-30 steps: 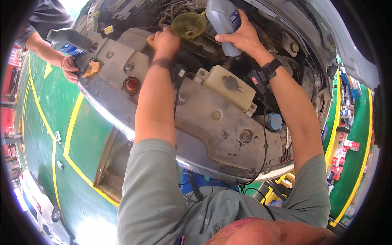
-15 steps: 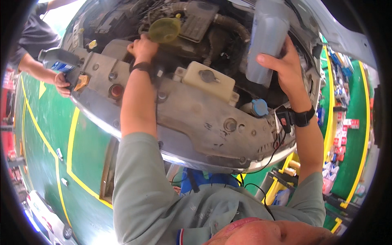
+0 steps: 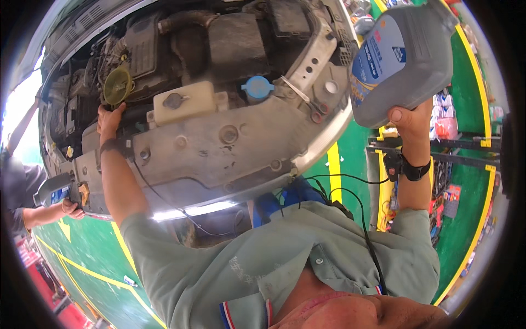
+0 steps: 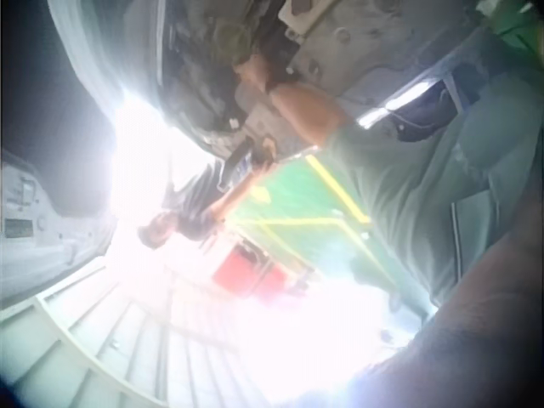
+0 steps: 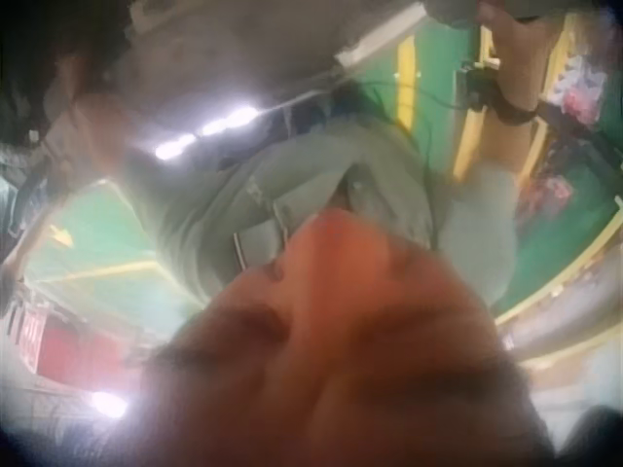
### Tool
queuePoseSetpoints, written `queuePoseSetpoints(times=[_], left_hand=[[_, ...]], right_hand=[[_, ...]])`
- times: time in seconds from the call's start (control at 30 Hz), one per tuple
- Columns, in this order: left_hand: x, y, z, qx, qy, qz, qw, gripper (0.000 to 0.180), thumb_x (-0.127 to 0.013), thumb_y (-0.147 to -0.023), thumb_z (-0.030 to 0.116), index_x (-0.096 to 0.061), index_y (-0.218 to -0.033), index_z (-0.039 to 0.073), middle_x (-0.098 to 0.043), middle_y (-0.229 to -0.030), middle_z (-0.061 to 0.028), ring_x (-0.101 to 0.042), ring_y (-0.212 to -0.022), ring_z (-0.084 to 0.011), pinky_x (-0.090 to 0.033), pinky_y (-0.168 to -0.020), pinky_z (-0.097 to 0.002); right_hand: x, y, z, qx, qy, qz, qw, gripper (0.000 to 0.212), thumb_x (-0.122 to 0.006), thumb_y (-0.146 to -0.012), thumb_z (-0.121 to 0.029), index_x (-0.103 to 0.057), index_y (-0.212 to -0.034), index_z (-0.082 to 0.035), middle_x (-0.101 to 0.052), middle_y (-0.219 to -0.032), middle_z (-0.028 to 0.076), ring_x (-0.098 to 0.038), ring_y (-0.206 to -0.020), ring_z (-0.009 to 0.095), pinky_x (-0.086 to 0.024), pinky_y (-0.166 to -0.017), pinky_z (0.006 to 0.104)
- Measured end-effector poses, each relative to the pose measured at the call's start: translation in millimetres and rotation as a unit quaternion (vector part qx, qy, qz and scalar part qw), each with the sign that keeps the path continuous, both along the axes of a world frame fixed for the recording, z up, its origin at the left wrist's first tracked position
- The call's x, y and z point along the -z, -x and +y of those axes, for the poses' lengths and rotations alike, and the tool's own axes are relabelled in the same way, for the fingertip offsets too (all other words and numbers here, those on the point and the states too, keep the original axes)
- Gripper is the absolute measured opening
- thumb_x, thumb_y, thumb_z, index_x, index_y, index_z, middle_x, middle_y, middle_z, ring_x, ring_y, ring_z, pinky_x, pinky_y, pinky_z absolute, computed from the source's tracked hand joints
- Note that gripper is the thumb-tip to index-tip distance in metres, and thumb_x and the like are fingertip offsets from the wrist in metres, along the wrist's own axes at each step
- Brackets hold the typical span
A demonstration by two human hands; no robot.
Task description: The person opens a bottle of engine oil and pours it into the car's engine using a funnel. They repeat this process with a second bottle, then close the first bottle and place it on the car's front grille.
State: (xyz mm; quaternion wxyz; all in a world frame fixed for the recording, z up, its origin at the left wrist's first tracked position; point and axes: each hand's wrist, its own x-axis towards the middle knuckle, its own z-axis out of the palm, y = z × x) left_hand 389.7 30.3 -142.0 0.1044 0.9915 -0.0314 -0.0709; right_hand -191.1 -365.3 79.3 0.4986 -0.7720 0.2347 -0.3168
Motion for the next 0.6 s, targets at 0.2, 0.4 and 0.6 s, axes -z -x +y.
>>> queuePoseSetpoints(times=[0.2,0.4,0.6], left_hand=[[-26.0,8.6,-15.4,0.097,0.175,-0.054,0.978,0.117,-0.085,-0.072,0.065,-0.037,-0.158,0.001,-0.050,-0.155,-0.0232,-0.048,-0.143,-0.0393,-0.036,-0.119,-0.0470],[-132.7,252.4,-119.8,0.337,0.479,0.115,0.803,0.085,-0.072,-0.097,0.051,-0.039,-0.154,-0.002,-0.051,-0.150,-0.0168,-0.051,-0.138,-0.0271,-0.043,-0.113,-0.0402],[-125.7,432.8,-124.6,0.183,0.674,0.472,0.538,0.093,-0.057,-0.098,0.068,-0.036,-0.158,0.001,-0.046,-0.158,-0.0164,-0.050,-0.141,-0.0345,-0.037,-0.120,-0.0502]], right_hand=[[37.1,42.3,2.7,0.020,-0.085,0.006,0.996,0.093,-0.101,-0.062,-0.037,-0.055,-0.133,0.003,-0.068,-0.116,0.011,-0.067,-0.107,0.021,-0.054,-0.095,0.0370],[66.6,12.8,40.0,-0.040,-0.164,-0.074,0.983,0.090,-0.100,-0.064,-0.033,-0.054,-0.134,0.001,-0.067,-0.118,0.010,-0.066,-0.109,0.021,-0.054,-0.096,0.0379],[80.2,-13.0,65.9,-0.215,-0.278,-0.101,0.931,0.091,-0.097,-0.068,-0.035,-0.053,-0.139,0.002,-0.067,-0.124,0.011,-0.066,-0.114,0.023,-0.055,-0.097,0.0383]])
